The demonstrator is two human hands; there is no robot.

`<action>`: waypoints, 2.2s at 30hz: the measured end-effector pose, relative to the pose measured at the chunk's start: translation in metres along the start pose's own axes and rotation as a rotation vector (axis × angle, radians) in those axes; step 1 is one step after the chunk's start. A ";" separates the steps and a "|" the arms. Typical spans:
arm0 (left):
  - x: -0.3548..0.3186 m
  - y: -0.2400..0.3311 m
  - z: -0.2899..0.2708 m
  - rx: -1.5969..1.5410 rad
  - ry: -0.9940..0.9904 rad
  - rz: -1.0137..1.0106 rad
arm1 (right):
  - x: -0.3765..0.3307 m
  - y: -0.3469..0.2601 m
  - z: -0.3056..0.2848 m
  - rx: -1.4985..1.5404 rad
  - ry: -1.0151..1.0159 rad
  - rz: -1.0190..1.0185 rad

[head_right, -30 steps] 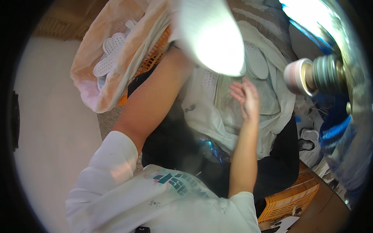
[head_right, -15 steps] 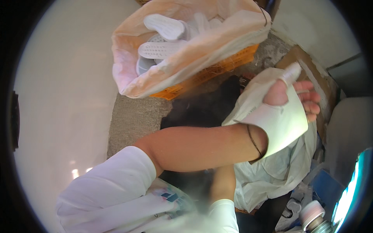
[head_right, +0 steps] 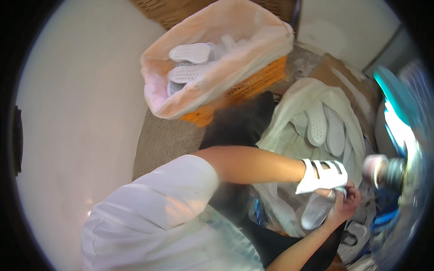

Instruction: The person sits on the floor and repeatedly rubs the soles of white slip-on shoes against a rotating buffing wheel. They handle the shoes one at a time, turning them to contact different areas of the wheel, and place finished shoes into a nearby basket.

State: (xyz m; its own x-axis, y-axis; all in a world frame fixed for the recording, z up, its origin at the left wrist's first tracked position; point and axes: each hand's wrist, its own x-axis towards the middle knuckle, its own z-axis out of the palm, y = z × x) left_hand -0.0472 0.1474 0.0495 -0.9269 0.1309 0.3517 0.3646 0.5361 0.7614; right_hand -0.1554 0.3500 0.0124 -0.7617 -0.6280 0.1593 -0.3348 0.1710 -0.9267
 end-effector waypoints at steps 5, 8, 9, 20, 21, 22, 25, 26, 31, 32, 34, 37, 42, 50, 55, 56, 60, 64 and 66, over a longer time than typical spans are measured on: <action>-0.006 -0.029 -0.024 -0.348 0.336 0.025 | -0.061 -0.053 0.013 0.150 -0.066 0.444; 0.001 -0.058 -0.076 -0.371 0.553 -0.101 | -0.080 -0.066 0.006 0.287 -0.067 0.377; -0.002 -0.057 -0.089 -0.829 0.522 -0.333 | -0.081 -0.067 0.008 0.580 0.164 0.396; 0.013 0.061 -0.055 -1.806 0.531 -0.016 | -0.089 -0.133 -0.080 0.485 0.585 0.493; 0.013 0.063 -0.058 -1.791 0.516 -0.010 | -0.085 -0.133 -0.079 0.539 0.517 0.431; 0.013 0.064 -0.062 -1.770 0.500 0.001 | -0.080 -0.130 -0.075 0.574 0.509 0.407; 0.014 0.050 -0.087 -1.657 0.421 0.032 | -0.059 -0.113 -0.053 0.645 0.480 0.345; 0.013 0.042 -0.097 -1.622 0.388 0.051 | -0.056 -0.109 -0.044 0.674 0.475 0.382; 0.000 0.017 -0.092 -1.341 0.517 -0.102 | -0.038 -0.103 -0.028 0.381 -0.058 0.464; -0.001 0.018 -0.084 -1.274 0.516 -0.073 | -0.033 -0.104 -0.027 0.487 -0.196 0.380; -0.002 0.025 -0.071 -1.406 0.459 -0.094 | -0.015 -0.108 -0.036 0.501 -0.344 0.398; 0.001 0.041 -0.065 -1.446 0.422 -0.221 | 0.002 -0.117 -0.053 0.322 -0.434 0.522; 0.017 0.061 -0.062 -1.792 0.230 -0.096 | 0.016 -0.134 -0.089 0.226 -0.271 0.511; 0.012 0.078 -0.059 -1.469 0.450 -0.199 | 0.025 -0.136 -0.095 0.215 -0.212 0.477; 0.014 0.066 -0.059 -1.580 0.378 -0.144 | 0.011 -0.125 -0.088 0.292 -0.245 0.507; 0.015 0.062 -0.055 -1.594 0.395 -0.184 | 0.007 -0.122 -0.086 0.313 -0.252 0.511; 0.023 0.039 -0.044 -1.543 0.336 0.003 | -0.008 -0.112 -0.079 0.396 -0.264 0.531; 0.023 0.019 -0.049 -0.779 0.418 0.023 | -0.013 -0.120 -0.080 0.330 -0.259 0.503; 0.015 0.022 -0.048 -1.218 0.295 0.056 | -0.013 -0.129 -0.083 0.262 -0.217 0.524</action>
State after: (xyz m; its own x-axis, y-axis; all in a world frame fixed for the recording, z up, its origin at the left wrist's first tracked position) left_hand -0.0489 0.1211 0.0976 -0.9096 -0.1474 0.3884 0.3940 -0.6027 0.6940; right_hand -0.1485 0.3992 0.1584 -0.6489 -0.6557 -0.3859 0.2207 0.3231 -0.9203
